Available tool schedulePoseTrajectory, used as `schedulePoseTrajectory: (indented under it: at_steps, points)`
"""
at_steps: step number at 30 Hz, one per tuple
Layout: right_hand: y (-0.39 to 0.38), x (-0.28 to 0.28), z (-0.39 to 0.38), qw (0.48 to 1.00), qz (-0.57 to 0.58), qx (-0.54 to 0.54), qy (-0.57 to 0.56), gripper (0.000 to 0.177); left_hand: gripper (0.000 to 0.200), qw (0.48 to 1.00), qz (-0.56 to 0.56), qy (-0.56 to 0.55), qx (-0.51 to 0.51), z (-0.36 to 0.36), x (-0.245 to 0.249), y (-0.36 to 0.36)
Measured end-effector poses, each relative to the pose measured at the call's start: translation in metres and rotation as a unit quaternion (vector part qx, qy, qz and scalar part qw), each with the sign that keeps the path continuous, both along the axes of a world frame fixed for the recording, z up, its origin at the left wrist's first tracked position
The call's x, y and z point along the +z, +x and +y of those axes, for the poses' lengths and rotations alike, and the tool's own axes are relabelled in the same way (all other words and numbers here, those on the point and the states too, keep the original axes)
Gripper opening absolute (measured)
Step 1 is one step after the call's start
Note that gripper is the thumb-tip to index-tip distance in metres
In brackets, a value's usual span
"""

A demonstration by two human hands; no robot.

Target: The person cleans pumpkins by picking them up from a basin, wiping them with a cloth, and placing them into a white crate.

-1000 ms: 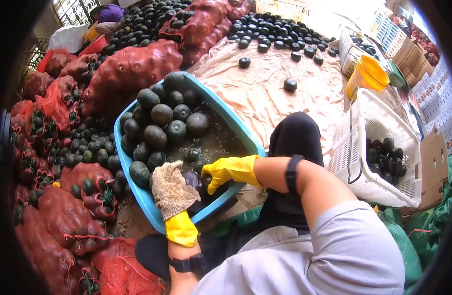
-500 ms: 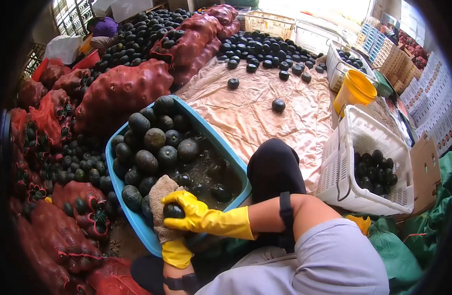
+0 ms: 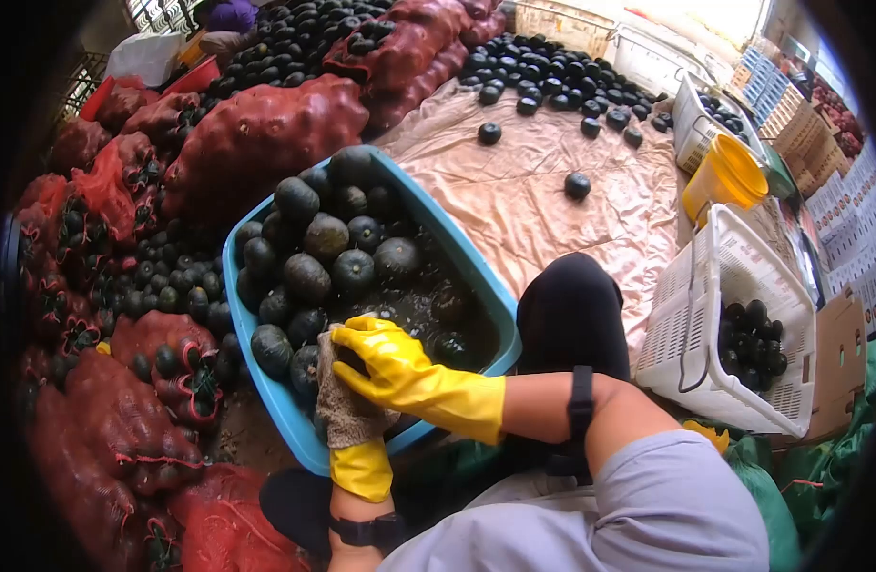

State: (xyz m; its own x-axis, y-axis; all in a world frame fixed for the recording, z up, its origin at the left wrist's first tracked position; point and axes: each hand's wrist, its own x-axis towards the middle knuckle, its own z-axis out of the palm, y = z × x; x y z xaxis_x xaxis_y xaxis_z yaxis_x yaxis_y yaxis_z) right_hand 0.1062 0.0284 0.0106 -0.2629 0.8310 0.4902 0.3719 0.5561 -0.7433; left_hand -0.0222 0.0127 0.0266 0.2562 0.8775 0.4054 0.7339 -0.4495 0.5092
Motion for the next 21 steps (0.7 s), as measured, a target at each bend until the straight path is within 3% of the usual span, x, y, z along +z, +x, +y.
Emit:
schedulePoseTrajectory:
  at_steps: [1, 2, 3, 4, 5, 7, 8, 9, 10, 11, 13, 14, 15, 16, 17, 18, 19, 20, 21]
  points:
    - [0.007, 0.002, -0.005, 0.999, 0.004, 0.041, 0.009, 0.038, 0.047, 0.998, 0.029, 0.047, -0.006, -0.004, -0.005, -0.011]
    - [0.012, -0.001, -0.002, 0.996, 0.033, 0.077, 0.019, 0.037, 0.048, 0.998, -0.053, -0.025, -0.016, -0.008, -0.019, -0.016]
    - [0.018, 0.019, -0.008, 0.976, 0.084, 0.091, -0.180, 0.033, 0.050, 0.986, -0.139, -0.095, -0.001, -0.011, -0.028, -0.016]
    - [0.017, 0.041, -0.006, 0.867, 0.216, 0.066, -0.444, 0.035, 0.051, 0.973, -0.184, -0.134, 0.021, -0.014, -0.030, -0.009]
    - [0.006, -0.001, 0.004, 0.831, 0.387, 0.061, -0.396, 0.044, 0.051, 0.972, -0.184, -0.133, 0.054, -0.011, -0.023, -0.002]
    - [0.002, -0.025, 0.011, 0.850, 0.425, 0.010, -0.312, 0.056, 0.055, 0.966, -0.217, -0.100, 0.097, -0.001, -0.019, 0.013]
    - [0.013, -0.021, 0.015, 0.932, 0.246, 0.010, -0.265, 0.060, 0.059, 0.960, -0.246, -0.073, 0.113, -0.002, -0.022, 0.016]
    - [0.028, -0.015, 0.021, 0.977, 0.056, 0.010, -0.207, 0.064, 0.063, 0.952, -0.273, -0.045, 0.128, -0.003, -0.025, 0.020]
    - [0.041, 0.003, 0.029, 0.981, -0.055, 0.095, -0.159, 0.073, 0.072, 0.961, -0.264, 0.009, 0.078, -0.001, -0.028, 0.005]
    - [0.045, 0.014, 0.024, 0.968, -0.176, 0.113, -0.139, 0.083, 0.073, 0.957, -0.285, 0.002, 0.045, 0.000, -0.033, -0.001]
    - [0.045, 0.023, 0.013, 0.962, -0.098, 0.146, -0.207, 0.083, 0.070, 0.932, -0.355, -0.077, -0.007, -0.001, -0.042, -0.007]
    - [0.042, 0.024, 0.013, 0.904, 0.054, 0.187, -0.382, 0.085, 0.065, 0.904, -0.400, -0.147, -0.026, -0.002, -0.042, -0.009]
    - [0.038, 0.020, 0.017, 0.818, 0.123, 0.182, -0.531, 0.083, 0.060, 0.982, -0.173, -0.080, -0.011, -0.002, -0.039, -0.016]
    - [0.028, -0.025, 0.012, 0.824, 0.204, 0.165, -0.502, 0.076, 0.056, 0.998, 0.047, 0.022, 0.018, -0.001, -0.024, -0.020]
    - [0.028, -0.029, 0.007, 0.901, 0.111, 0.168, -0.385, 0.072, 0.045, 0.995, -0.049, 0.057, 0.061, -0.001, -0.039, -0.015]
    - [0.028, -0.035, 0.003, 0.961, -0.006, 0.133, -0.243, 0.068, 0.040, 0.904, -0.411, -0.104, 0.059, 0.005, -0.063, -0.009]
    - [0.028, -0.040, -0.002, 0.986, -0.101, 0.070, -0.108, 0.065, 0.039, 0.776, -0.595, -0.209, 0.034, 0.005, -0.066, -0.001]
    - [0.033, -0.023, 0.006, 0.969, -0.105, 0.064, -0.216, 0.068, 0.038, 0.591, -0.757, -0.273, 0.050, 0.006, -0.064, 0.006]
    - [0.035, -0.007, 0.013, 0.940, -0.106, 0.059, -0.319, 0.072, 0.045, 0.651, -0.712, -0.260, 0.047, 0.005, -0.058, 0.008]
